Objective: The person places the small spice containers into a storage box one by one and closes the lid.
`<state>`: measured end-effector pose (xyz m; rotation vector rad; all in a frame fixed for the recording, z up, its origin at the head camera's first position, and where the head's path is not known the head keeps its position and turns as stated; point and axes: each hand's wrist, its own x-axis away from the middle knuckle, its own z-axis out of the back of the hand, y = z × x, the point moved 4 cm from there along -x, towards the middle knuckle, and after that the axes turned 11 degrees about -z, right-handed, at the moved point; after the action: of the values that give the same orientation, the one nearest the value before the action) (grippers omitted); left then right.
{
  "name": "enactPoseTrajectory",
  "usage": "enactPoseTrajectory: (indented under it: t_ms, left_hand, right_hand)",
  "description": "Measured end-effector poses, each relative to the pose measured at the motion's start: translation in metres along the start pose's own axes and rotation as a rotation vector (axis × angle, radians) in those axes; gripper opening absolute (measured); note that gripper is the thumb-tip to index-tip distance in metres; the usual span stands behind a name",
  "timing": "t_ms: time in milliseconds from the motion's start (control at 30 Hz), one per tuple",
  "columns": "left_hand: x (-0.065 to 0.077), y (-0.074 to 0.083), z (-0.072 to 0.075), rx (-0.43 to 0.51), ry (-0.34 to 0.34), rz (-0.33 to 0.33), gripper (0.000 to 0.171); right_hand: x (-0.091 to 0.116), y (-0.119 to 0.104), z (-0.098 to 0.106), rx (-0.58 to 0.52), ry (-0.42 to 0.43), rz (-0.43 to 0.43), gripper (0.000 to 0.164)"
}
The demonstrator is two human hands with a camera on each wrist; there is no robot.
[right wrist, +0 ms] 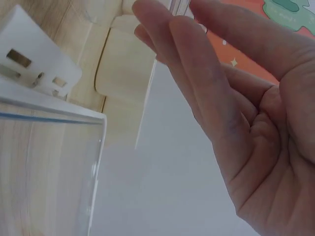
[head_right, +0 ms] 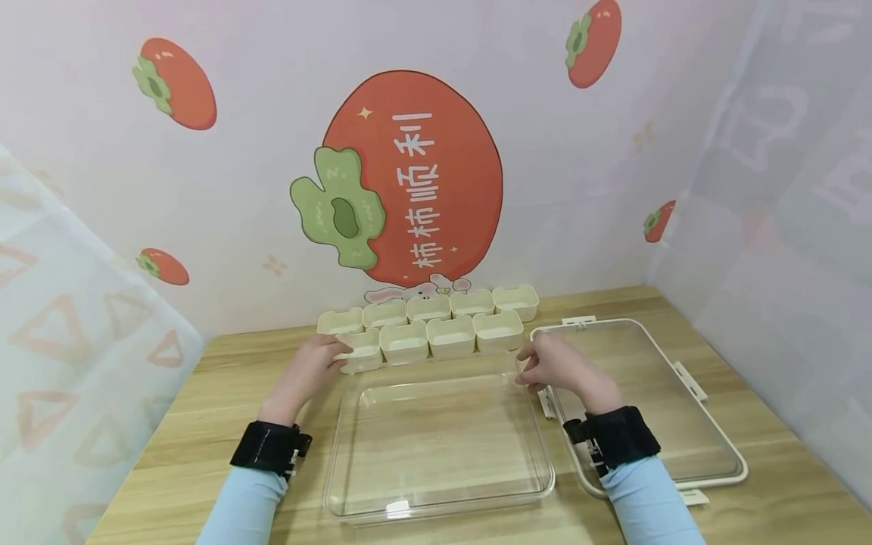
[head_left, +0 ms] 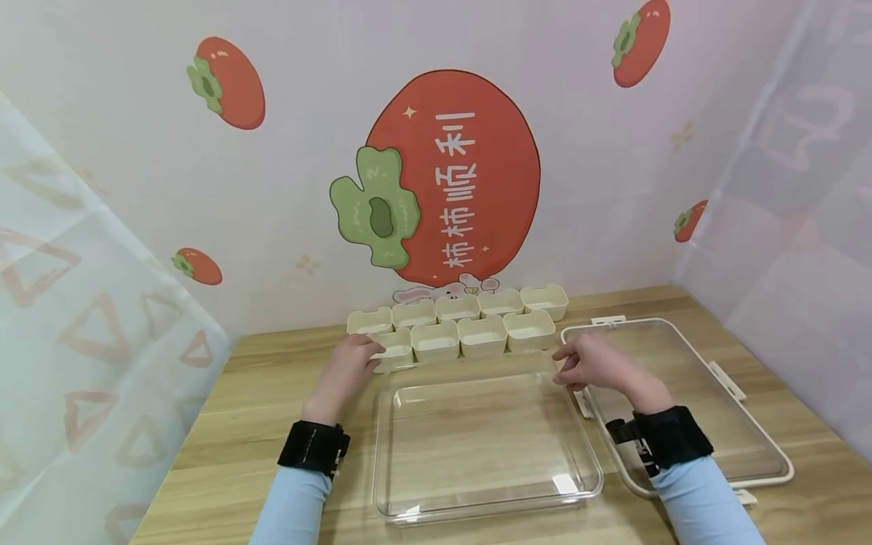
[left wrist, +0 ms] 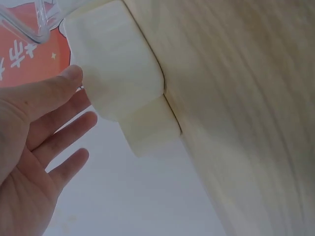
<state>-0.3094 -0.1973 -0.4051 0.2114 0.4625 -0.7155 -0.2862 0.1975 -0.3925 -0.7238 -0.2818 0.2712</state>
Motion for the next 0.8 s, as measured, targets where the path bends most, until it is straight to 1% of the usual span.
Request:
enactPoseTrajectory:
  t_ms: [133, 233, 367, 433, 533, 667, 733, 800]
  left_hand:
    - [0.000, -0.001, -0.005, 0.005, -0.025, 0.002, 0.014]
    - [0.000, -0.001, -0.007, 0.013, -0.036, 0.021, 0.012]
    - [-0.001, -0.001, -0.007, 0.037, -0.033, 0.053, 0.011]
    - [0.000, -0.001, -0.007, 0.044, -0.029, 0.060, 0.011]
    - [0.001, -0.002, -0.008, 0.047, -0.041, 0.073, 0.012]
    - [0.002, -0.002, -0.009, 0.061, -0.075, 0.094, 0.013]
    - [0.001, -0.002, -0.009, 0.070, -0.082, 0.101, 0.014]
    - [0.000, -0.001, -0.009, 0.072, -0.079, 0.098, 0.013]
  right_hand:
    - [0.001, -0.001, -0.002, -0.014, 0.001, -0.031, 0.043]
    - [0.001, 0.000, -0.003, -0.036, 0.003, -0.090, 0.040]
    - [0.002, 0.003, -0.007, -0.100, 0.003, -0.186, 0.027]
    - [0.002, 0.004, -0.008, -0.122, 0.004, -0.203, 0.021]
    - [0.002, 0.007, -0.011, -0.153, 0.008, -0.231, 0.014]
    - [0.003, 0.012, -0.014, -0.199, -0.024, -0.274, 0.015]
    - [0.003, 0.014, -0.015, -0.213, -0.037, -0.281, 0.018]
    - [0.002, 0.016, -0.013, -0.210, -0.031, -0.280, 0.020]
